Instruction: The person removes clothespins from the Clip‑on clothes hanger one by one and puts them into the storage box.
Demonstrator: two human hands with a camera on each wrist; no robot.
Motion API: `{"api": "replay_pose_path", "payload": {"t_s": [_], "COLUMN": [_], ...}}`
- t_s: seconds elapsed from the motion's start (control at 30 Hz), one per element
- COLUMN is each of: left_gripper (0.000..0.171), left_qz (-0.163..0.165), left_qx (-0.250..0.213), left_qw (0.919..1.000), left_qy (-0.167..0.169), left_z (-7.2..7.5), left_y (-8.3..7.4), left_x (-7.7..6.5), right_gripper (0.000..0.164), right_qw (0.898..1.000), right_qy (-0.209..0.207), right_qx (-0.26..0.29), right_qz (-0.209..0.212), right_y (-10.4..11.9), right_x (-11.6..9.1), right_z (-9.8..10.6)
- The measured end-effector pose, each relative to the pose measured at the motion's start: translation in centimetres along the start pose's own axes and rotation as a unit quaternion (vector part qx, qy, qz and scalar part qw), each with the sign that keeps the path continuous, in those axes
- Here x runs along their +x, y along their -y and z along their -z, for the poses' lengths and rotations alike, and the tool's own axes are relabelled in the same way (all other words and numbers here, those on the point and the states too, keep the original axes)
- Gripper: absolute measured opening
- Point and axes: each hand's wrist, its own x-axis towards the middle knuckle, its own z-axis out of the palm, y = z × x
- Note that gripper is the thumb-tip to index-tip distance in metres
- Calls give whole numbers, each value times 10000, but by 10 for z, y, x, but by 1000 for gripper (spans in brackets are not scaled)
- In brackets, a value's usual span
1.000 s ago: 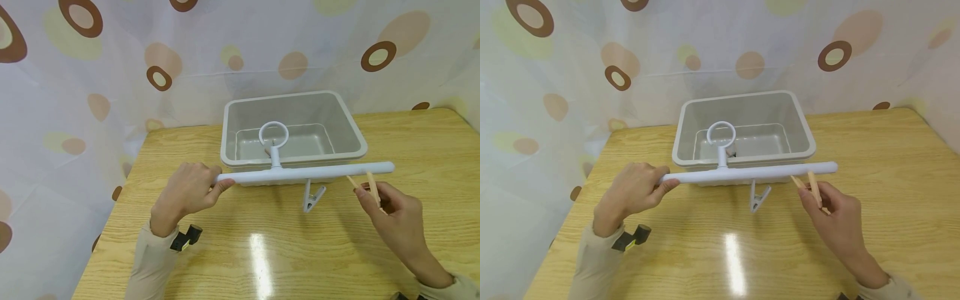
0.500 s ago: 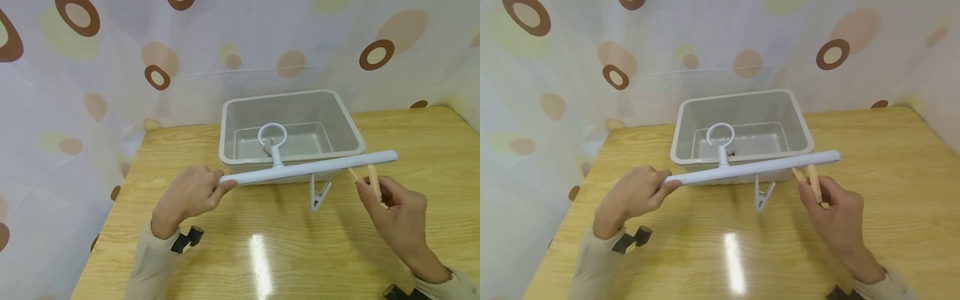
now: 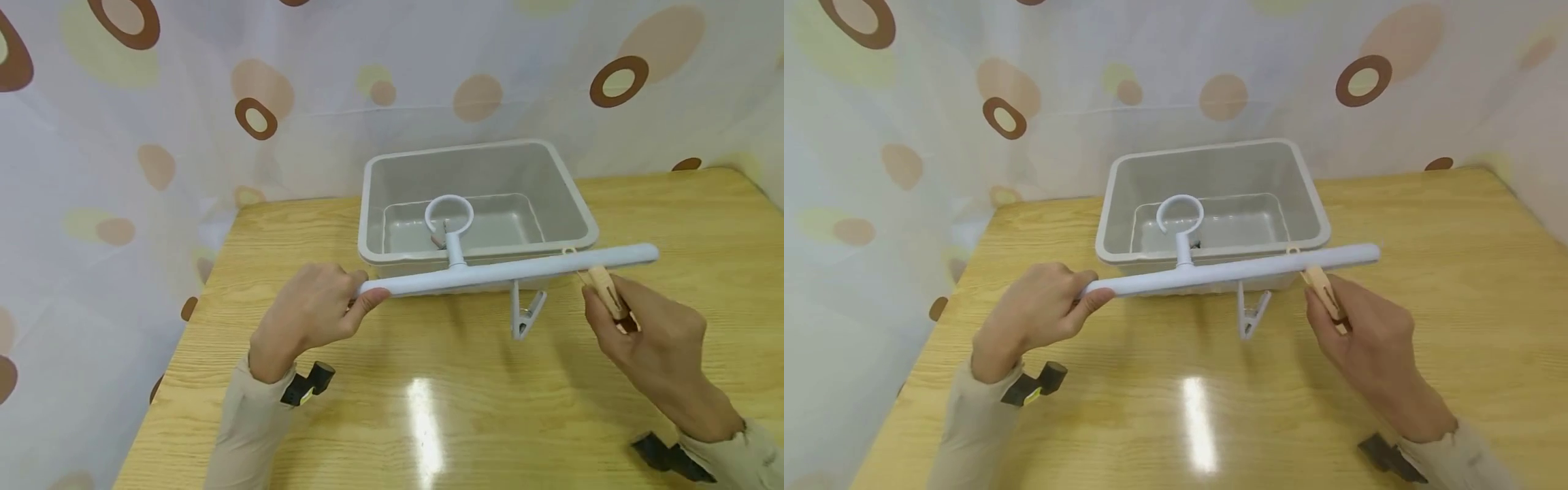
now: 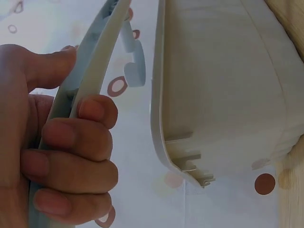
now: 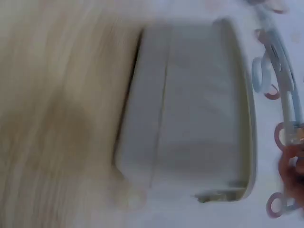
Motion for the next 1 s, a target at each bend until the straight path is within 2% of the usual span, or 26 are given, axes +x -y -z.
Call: {"api": "replay_pose_path", "payload": {"t_s": [0.03,0.07,0.2,0.33,0.53,0.73,0.83,1.0], "left_gripper": [69,69,69,69,70,70,71,70], "left_qz": [-8,3,58,101,170,205,208,176], "left_qx": [21,14,-53,11,76,72,66,-29], "left_qw": [10000,10000,10000,9999,9998,9998,9998,9998], "left_qy": [11,5,-13,-19,8,34,33,-3], "left_z": [0,0,2,2,2,2,2,3], "left_y": [0,-1,-1,-1,0,2,3,4], "left_x": [0,1,0,0,0,-1,-2,-2], "right_gripper": [49,55,55,57,63,58,58,62], "right_qw": [9972,9931,9848,9844,9896,9846,9864,9869], "right_qy": [-60,-78,34,189,334,602,443,128], "right_qx": [-664,-1043,-1525,-1584,-1380,-1622,-1568,-1566], "right_qz": [332,540,827,744,231,265,212,370], "right_y": [0,1,8,14,17,23,27,32], "right_x": [2,4,8,7,-1,-5,-6,-5], "right_z": [1,1,4,6,8,15,15,19]}}
